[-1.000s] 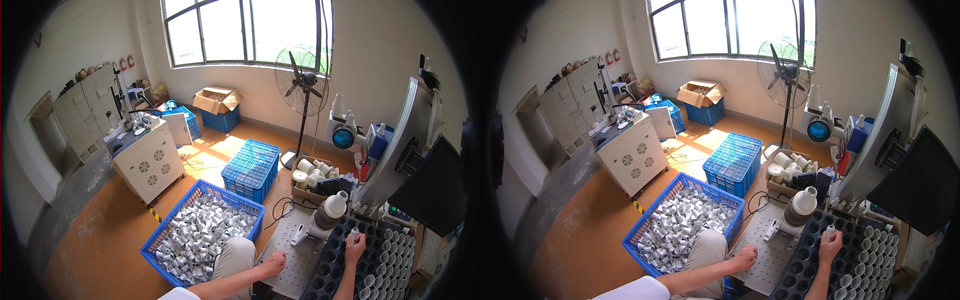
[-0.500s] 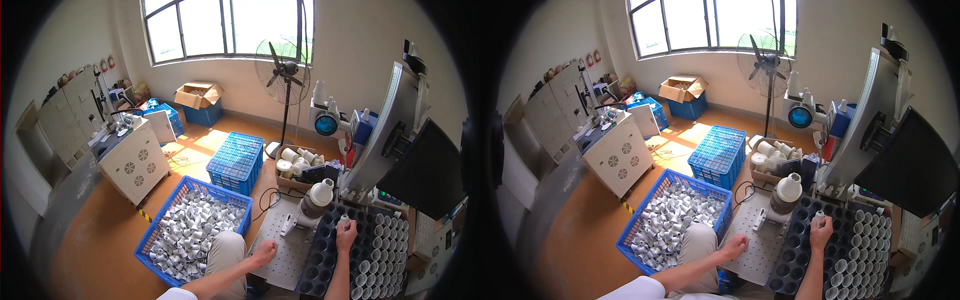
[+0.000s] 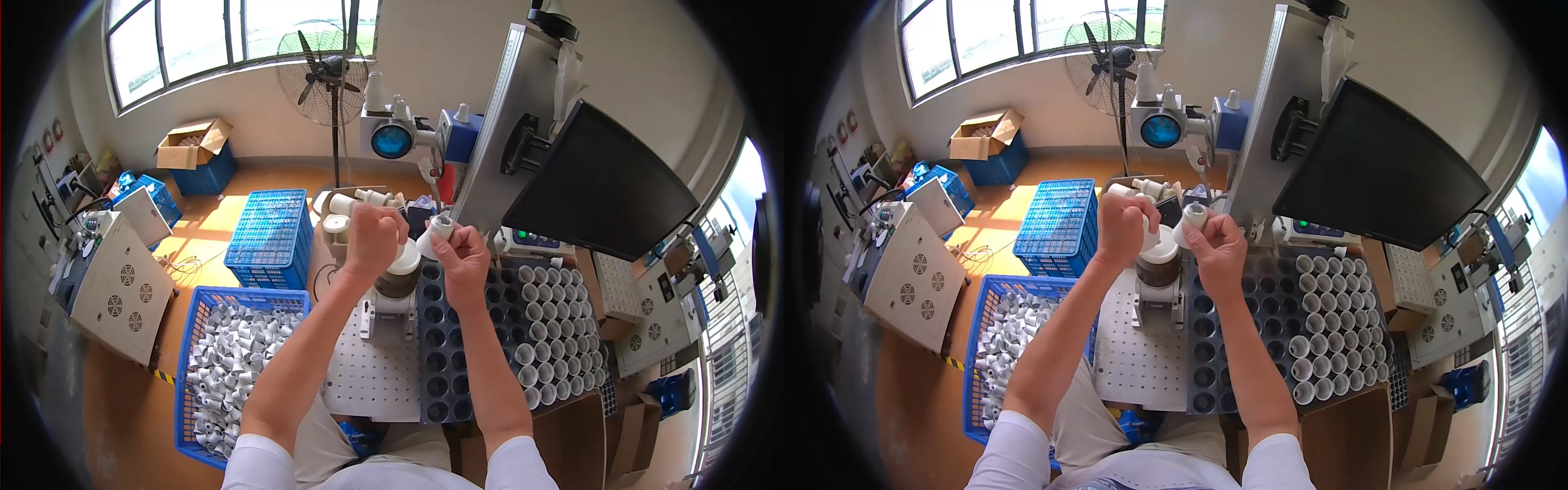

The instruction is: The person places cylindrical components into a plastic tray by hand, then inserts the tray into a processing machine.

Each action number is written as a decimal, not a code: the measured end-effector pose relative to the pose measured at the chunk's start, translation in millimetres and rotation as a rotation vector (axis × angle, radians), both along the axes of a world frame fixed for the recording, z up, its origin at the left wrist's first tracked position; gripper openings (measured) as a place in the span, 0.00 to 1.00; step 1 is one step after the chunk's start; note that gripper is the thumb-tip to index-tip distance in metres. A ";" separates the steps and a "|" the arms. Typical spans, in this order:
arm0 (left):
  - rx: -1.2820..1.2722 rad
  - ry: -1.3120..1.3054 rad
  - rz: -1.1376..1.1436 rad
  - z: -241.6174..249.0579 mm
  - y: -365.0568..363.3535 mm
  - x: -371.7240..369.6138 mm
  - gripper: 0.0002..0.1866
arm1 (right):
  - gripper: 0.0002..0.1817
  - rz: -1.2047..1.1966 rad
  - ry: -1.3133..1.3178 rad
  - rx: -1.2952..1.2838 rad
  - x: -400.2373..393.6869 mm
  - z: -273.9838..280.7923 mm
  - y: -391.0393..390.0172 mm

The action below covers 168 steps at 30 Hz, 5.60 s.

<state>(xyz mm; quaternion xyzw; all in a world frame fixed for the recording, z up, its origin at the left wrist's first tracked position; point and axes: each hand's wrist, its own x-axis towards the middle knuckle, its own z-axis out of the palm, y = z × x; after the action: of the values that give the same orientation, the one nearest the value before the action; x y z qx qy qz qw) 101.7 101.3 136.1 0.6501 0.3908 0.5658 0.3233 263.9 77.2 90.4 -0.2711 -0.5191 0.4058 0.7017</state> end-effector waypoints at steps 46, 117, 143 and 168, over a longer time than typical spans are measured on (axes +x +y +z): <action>-0.132 0.654 -0.060 -283.3 -134.9 -59.4 0.07 | 0.17 -0.378 -1.213 -0.480 114.4 -48.7 -101.8; -0.342 0.141 0.054 -259.5 -113.5 -69.5 0.08 | 0.15 -0.735 -0.557 -0.233 89.5 -163.1 -44.8; 0.022 0.170 0.867 -240.9 -117.1 -358.2 0.11 | 0.19 -0.254 -0.283 0.087 -41.7 -29.9 -8.5; -0.230 0.546 -0.101 -277.3 -143.5 -63.0 0.07 | 0.27 -0.374 -1.594 -0.849 169.2 -20.2 -202.3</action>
<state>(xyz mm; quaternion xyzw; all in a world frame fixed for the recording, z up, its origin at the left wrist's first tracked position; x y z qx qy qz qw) 38.7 -42.2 -141.2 0.7561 0.4918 0.3053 0.3054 433.1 -125.1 70.3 -0.7845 -0.6043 0.1354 0.0325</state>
